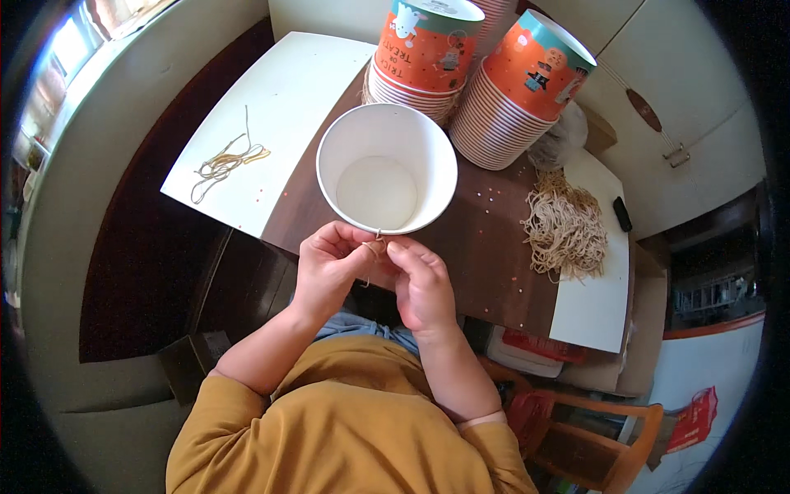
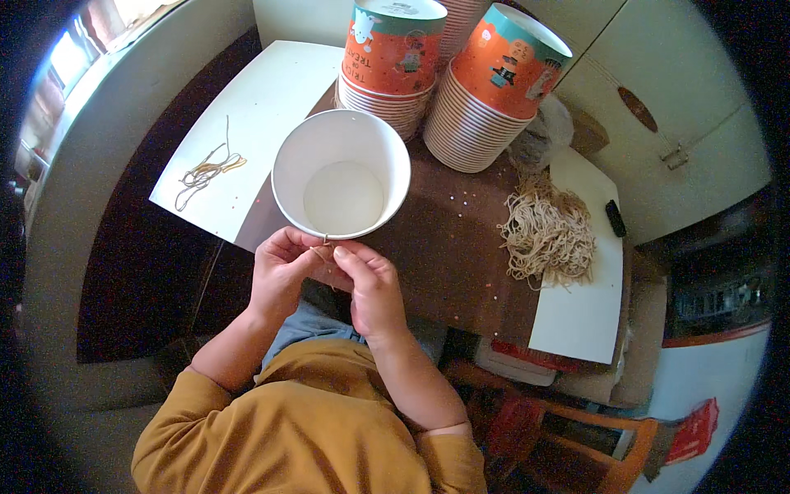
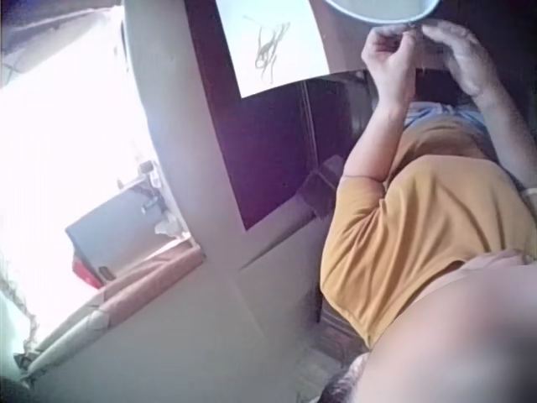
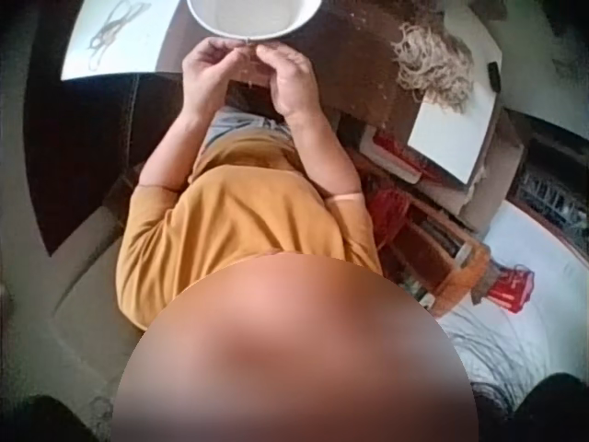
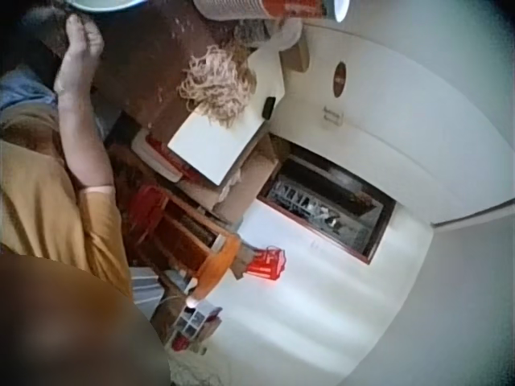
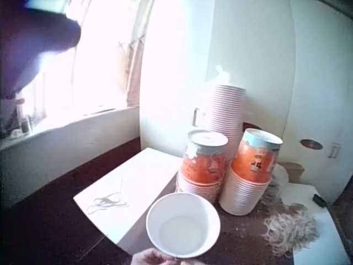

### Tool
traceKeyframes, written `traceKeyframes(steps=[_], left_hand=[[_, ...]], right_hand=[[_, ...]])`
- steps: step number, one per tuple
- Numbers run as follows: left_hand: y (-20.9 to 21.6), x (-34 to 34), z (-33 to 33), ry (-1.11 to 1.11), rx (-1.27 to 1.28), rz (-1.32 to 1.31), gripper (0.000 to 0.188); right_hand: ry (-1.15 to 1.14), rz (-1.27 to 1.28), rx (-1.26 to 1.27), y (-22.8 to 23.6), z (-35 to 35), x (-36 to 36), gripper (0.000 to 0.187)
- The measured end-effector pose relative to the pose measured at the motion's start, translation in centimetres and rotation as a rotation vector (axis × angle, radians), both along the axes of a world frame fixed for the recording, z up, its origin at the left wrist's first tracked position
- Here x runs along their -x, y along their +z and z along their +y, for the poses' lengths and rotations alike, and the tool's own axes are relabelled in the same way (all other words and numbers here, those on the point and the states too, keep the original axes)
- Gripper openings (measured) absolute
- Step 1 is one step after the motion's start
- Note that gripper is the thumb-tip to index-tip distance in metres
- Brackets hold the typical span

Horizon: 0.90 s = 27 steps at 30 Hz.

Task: The person is manually attaching and tying thin string handles to the rims of paper buckets.

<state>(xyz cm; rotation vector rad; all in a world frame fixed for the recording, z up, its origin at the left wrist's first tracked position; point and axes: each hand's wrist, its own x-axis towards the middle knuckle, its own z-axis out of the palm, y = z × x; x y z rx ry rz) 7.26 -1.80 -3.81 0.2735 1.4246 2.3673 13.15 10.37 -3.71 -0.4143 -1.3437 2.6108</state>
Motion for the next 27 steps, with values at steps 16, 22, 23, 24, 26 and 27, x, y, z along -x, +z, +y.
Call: traceKeyframes(steps=[16, 22, 23, 24, 26, 27], left_hand=[[0.0, 0.9, -0.3, 0.240, 0.435, 0.999, 0.020], [0.3, 0.8, 0.3, 0.359, 0.496, 1.234, 0.024], [0.5, 0.8, 0.2, 0.379, 0.533, 1.301, 0.023], [0.5, 0.8, 0.1, 0.380, 0.536, 1.300, 0.023], [0.6, 0.8, 0.0, 0.390, 0.573, 1.373, 0.022], [0.8, 0.8, 0.0, 0.389, 0.571, 1.374, 0.022]], right_hand=[[0.089, -0.056, 0.385, 0.8, 0.1, 0.2, 0.018], [0.030, -0.032, 0.261, -1.1, 0.3, -0.5, 0.020], [0.032, -0.033, 0.262, -0.8, 0.1, -0.5, 0.020], [0.013, -0.046, 0.218, -0.2, -0.2, -0.4, 0.020], [-0.009, -0.058, 0.174, -0.2, -0.1, -0.4, 0.020], [0.001, -0.061, 0.226, -0.8, 0.1, -0.3, 0.020]])
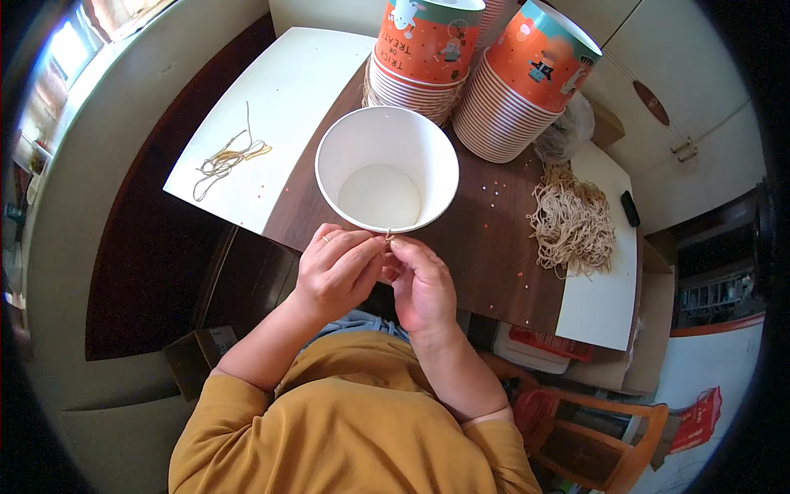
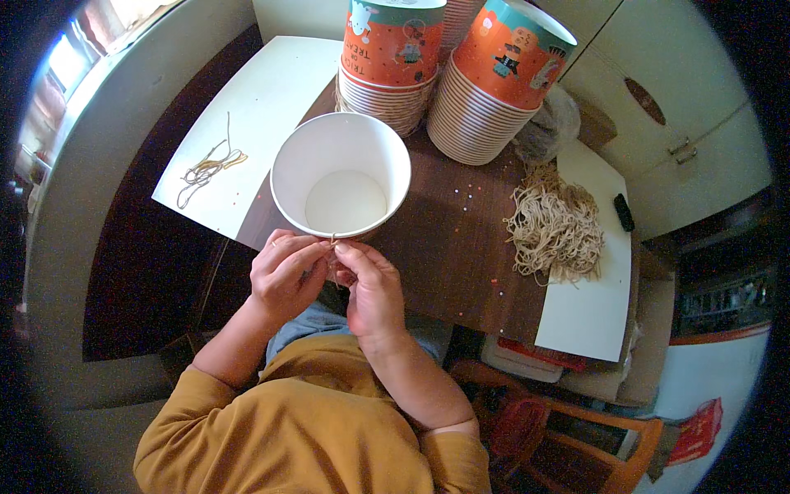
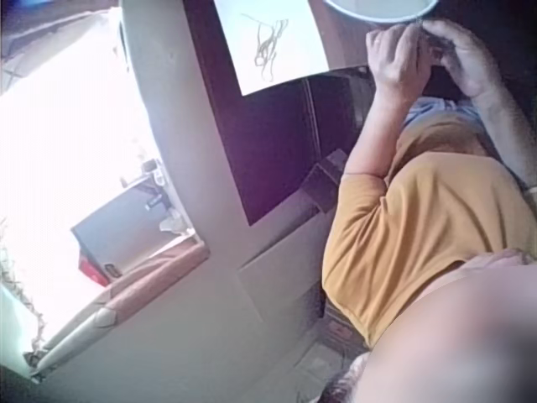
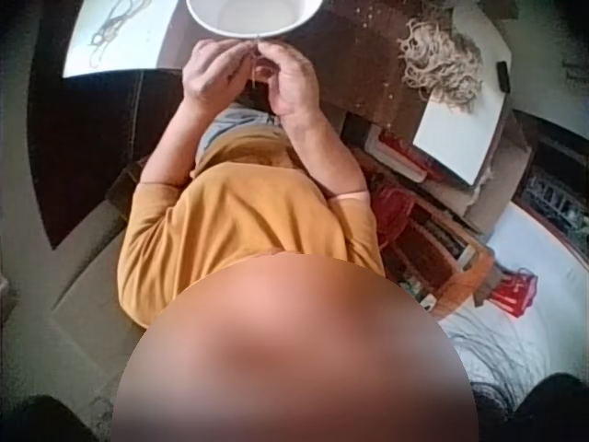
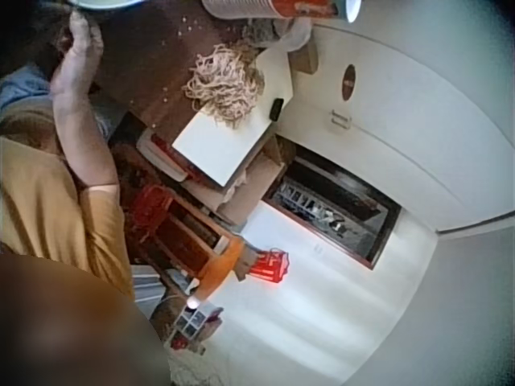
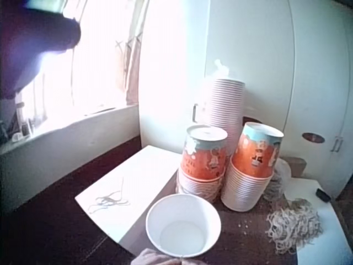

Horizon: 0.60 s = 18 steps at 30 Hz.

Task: The person is manually attaching and tying thin string handles to the rims of paper buckets.

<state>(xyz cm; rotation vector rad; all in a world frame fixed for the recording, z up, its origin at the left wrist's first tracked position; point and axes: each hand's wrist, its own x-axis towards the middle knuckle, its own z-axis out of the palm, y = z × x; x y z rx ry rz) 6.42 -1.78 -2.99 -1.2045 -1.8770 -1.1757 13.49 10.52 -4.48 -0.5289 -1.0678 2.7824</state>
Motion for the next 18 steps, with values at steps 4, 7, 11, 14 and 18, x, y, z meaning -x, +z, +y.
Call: traceKeyframes(steps=[4, 7, 11, 14, 18], left_hand=[[0.2, 0.2, -0.3, -0.020, 0.010, 0.017, 0.020], [0.2, 0.2, -0.5, -0.039, -0.015, -0.004, 0.021], [0.2, 0.2, -0.8, -0.065, -0.072, -0.148, 0.022], [0.6, 0.2, -0.7, -0.077, -0.071, -0.143, 0.022], [0.7, 0.4, -0.7, -0.083, -0.060, -0.094, 0.021]], right_hand=[[0.032, -0.037, 0.193, 1.1, 0.2, 0.5, 0.012], [0.038, -0.035, 0.201, 0.3, 1.2, 0.8, 0.014], [0.032, -0.096, -0.030, 1.1, 2.0, 0.8, 0.019], [0.061, -0.091, -0.230, 1.3, 1.8, 0.8, 0.018], [0.177, -0.005, -0.092, 1.0, 0.9, 0.9, 0.020]])
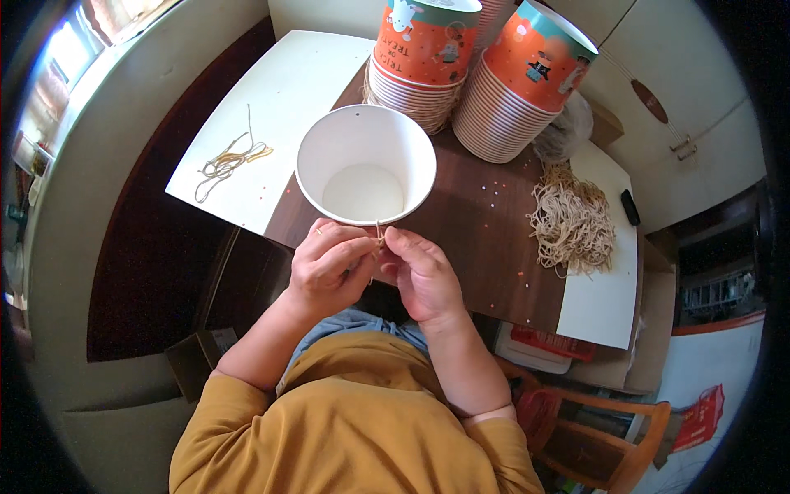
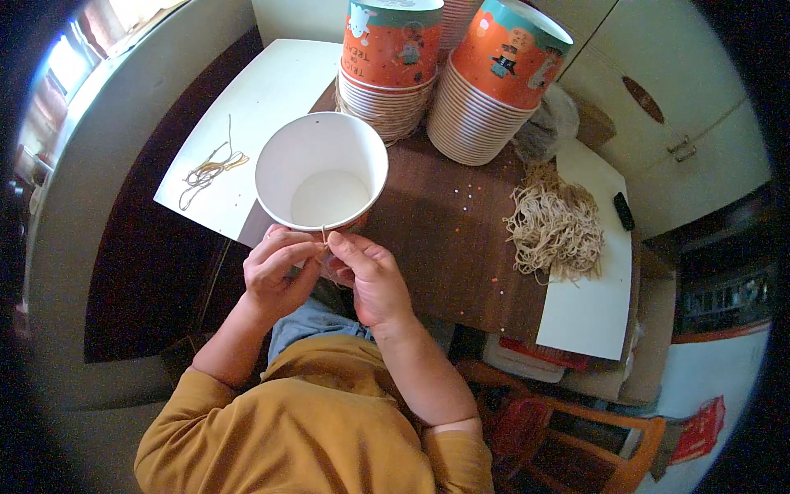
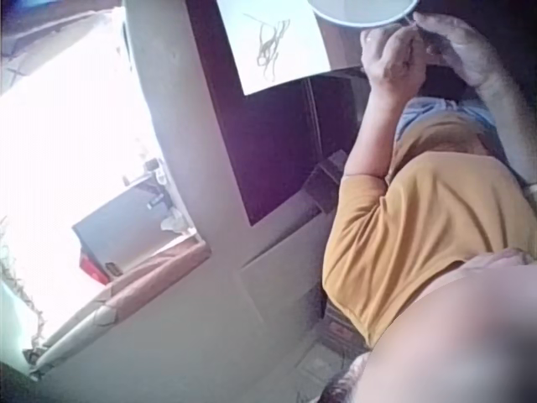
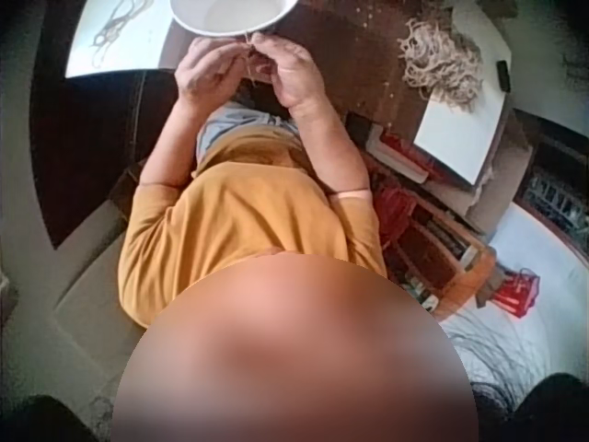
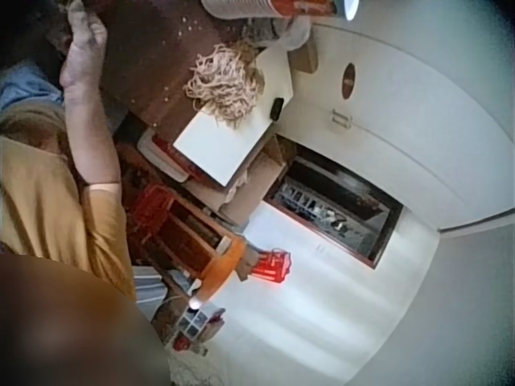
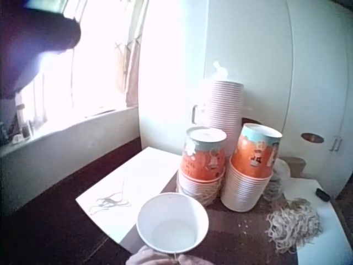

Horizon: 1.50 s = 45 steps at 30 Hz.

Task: The person is manually attaching and tying thin string handles to the rims of paper buckets.

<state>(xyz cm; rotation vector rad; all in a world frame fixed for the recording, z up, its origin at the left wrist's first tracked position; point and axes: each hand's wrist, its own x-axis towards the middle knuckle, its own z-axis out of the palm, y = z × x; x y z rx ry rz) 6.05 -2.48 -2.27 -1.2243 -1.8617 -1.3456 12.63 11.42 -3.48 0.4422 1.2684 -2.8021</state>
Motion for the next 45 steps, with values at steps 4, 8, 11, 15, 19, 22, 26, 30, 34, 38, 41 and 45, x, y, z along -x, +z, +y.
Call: traceKeyframes(steps=[4, 8, 11, 15, 19, 22, 26, 30, 34, 38, 41, 45], left_hand=[[0.1, 0.0, -0.2, 0.018, 0.012, 0.002, 0.021], [-0.2, 0.1, -0.3, 0.001, 0.011, -0.021, 0.020], [-0.3, 0.1, -0.1, -0.014, 0.015, -0.028, 0.019], [-0.5, 0.1, -0.4, -0.008, 0.030, -0.032, 0.019], [-0.5, 0.4, -0.3, 0.001, 0.016, -0.027, 0.018], [-0.6, 0.5, -0.5, 0.028, 0.034, -0.040, 0.018], [-0.8, 0.6, -0.4, 0.022, 0.037, -0.041, 0.017], [-1.0, 0.4, -0.1, 0.014, 0.027, -0.044, 0.016], [-0.9, 0.3, -0.4, 0.009, 0.039, -0.116, 0.015], [-0.7, -0.2, 0.2, -0.087, -0.060, -0.263, 0.015], [0.0, -0.4, 0.3, -0.189, -0.108, -0.355, 0.009], [0.5, -1.0, 0.0, -0.180, -0.114, -0.357, 0.011]], right_hand=[[-0.095, -0.041, 0.070, -0.3, -0.4, 0.6, 0.018], [-0.083, -0.068, 0.069, -0.8, 0.5, 0.6, 0.016], [-0.015, -0.087, 0.043, -0.4, 0.2, 0.6, 0.015], [-0.022, -0.071, 0.113, 0.4, -0.7, 0.9, 0.013], [-0.009, -0.053, 0.172, -1.0, 0.0, 1.2, 0.012], [-0.016, -0.055, 0.114, -1.5, 0.9, 0.9, 0.013], [-0.093, 0.068, -0.373, 0.1, 0.4, 0.8, 0.014], [-0.186, 0.130, -0.899, 0.0, 0.9, 1.2, 0.023], [-0.232, 0.150, -1.216, 0.7, 0.8, 1.5, 0.020], [-0.237, 0.082, -1.098, 0.7, 1.3, 0.7, 0.019], [-0.487, 0.282, -1.461, 2.4, 0.6, -0.8, 0.022], [-0.522, 0.648, -1.938, 2.6, 0.1, -0.5, 0.024]])
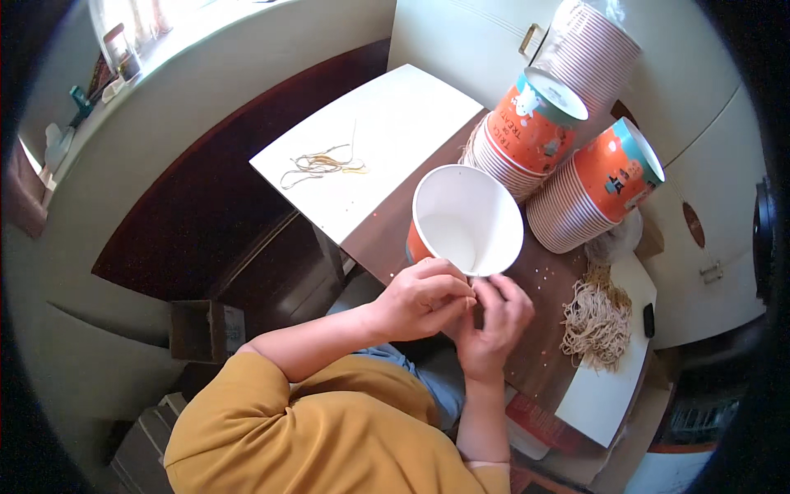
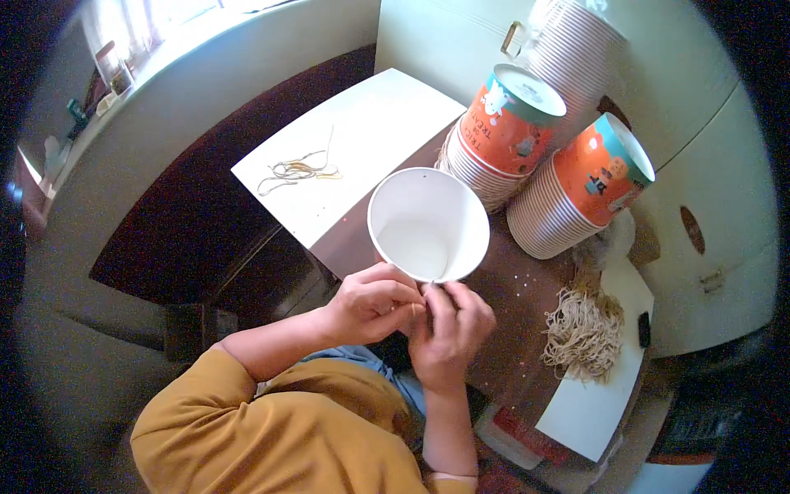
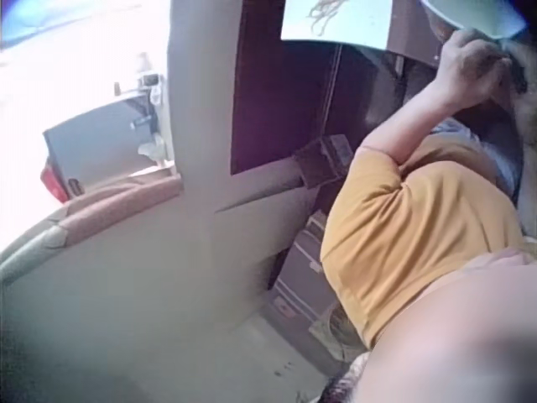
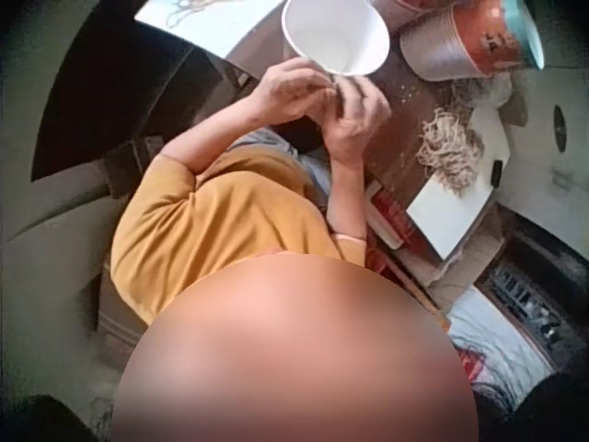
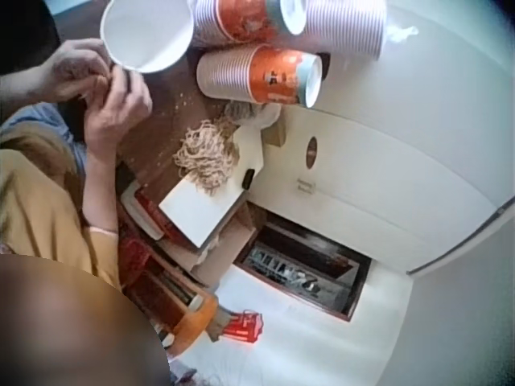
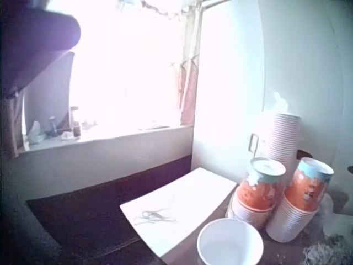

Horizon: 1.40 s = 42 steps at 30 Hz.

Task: The person is manually attaching and tying thin string handles to the rims of paper buckets.

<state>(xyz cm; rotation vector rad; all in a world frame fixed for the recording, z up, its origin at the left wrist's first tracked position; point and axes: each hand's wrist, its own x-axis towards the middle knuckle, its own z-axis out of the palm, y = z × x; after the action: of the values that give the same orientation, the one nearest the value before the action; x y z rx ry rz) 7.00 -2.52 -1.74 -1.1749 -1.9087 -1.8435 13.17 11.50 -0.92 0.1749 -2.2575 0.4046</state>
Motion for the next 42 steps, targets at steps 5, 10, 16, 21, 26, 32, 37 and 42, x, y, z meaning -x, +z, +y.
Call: traceKeyframes(steps=[5, 10, 16, 21, 26, 32, 37, 42], left_hand=[[1.1, -0.6, 0.4, -0.016, -0.075, 0.098, 0.011], [2.5, -0.7, -0.8, -0.152, -0.144, -0.036, 0.006], [2.4, 0.2, -1.4, -0.220, -0.341, -0.523, 0.007], [2.5, 4.0, -2.0, -0.002, -0.529, -0.746, 0.008], [4.2, 10.9, -3.8, 0.040, -0.724, -0.789, 0.008], [3.0, 13.0, -2.6, 0.048, -0.694, -0.836, 0.012], [4.4, 6.5, 1.8, -0.013, -0.220, -0.609, 0.014], [5.0, 3.4, 4.2, -0.010, -0.202, -0.245, 0.007]], right_hand=[[0.158, 0.085, 0.188, -0.9, 0.3, 0.5, 0.017], [0.104, 0.025, 0.130, -0.1, 1.5, 0.7, 0.008], [0.244, -0.170, 0.059, 1.7, 3.5, 0.4, 0.012], [0.348, -0.375, 0.123, 3.5, 8.1, -1.4, 0.012], [0.322, -0.643, 0.118, 6.4, 13.3, -3.8, 0.010], [0.289, -1.007, 0.010, 9.5, 16.7, -5.0, 0.021], [0.270, -0.656, 0.224, 12.6, 12.8, -3.2, 0.031], [0.355, -0.430, 0.429, 12.7, 5.7, 1.8, 0.022]])
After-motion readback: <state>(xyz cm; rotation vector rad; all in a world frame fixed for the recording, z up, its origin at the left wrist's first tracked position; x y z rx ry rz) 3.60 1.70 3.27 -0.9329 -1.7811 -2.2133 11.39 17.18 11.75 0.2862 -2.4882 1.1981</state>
